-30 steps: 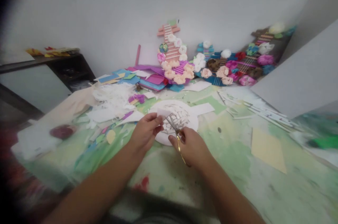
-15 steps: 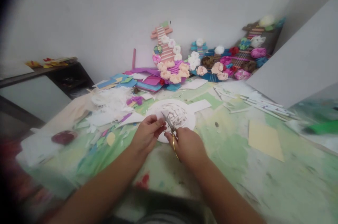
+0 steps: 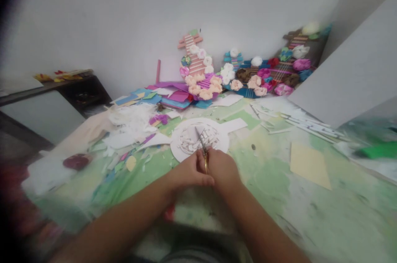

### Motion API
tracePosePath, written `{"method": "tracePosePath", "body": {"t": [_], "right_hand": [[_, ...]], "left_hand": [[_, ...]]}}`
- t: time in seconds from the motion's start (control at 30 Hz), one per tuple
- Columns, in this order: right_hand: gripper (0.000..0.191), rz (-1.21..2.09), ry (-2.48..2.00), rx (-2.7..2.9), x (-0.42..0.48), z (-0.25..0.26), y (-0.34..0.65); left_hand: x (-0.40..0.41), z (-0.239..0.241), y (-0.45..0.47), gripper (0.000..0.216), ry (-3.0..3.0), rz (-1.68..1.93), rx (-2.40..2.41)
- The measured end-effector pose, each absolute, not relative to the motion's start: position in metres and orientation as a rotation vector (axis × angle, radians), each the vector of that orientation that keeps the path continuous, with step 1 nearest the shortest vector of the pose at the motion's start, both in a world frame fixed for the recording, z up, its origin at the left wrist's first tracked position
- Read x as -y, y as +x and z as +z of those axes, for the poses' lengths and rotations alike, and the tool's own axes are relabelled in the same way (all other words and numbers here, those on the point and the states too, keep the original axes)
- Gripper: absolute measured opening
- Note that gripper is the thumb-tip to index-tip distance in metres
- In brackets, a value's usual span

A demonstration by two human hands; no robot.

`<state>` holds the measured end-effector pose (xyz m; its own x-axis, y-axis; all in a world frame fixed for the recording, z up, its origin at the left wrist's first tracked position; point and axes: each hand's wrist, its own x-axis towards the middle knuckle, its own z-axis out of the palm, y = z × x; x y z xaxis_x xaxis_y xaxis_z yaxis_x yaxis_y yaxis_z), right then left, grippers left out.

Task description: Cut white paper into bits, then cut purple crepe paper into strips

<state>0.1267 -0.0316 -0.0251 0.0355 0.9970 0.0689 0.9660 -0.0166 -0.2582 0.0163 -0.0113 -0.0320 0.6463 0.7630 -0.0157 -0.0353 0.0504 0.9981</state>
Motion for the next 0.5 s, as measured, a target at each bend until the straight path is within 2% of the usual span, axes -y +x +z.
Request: {"method": "tracePosePath", "body": {"t": [0.2, 0.5], "right_hand": [[0.047, 0.153, -2.050, 2.025, 0.0368, -0.0212, 0.1280], [0.048, 0.315, -1.989, 2.031, 0.0339, -0.0275, 0.1302]], "left_hand": [[0.0157, -0.0279, 0.0170, 0.058, 1.579, 0.659, -0.685], [0.0175, -0.0356, 0.0182, 0.041, 1.599, 0.676, -0.726]]}}
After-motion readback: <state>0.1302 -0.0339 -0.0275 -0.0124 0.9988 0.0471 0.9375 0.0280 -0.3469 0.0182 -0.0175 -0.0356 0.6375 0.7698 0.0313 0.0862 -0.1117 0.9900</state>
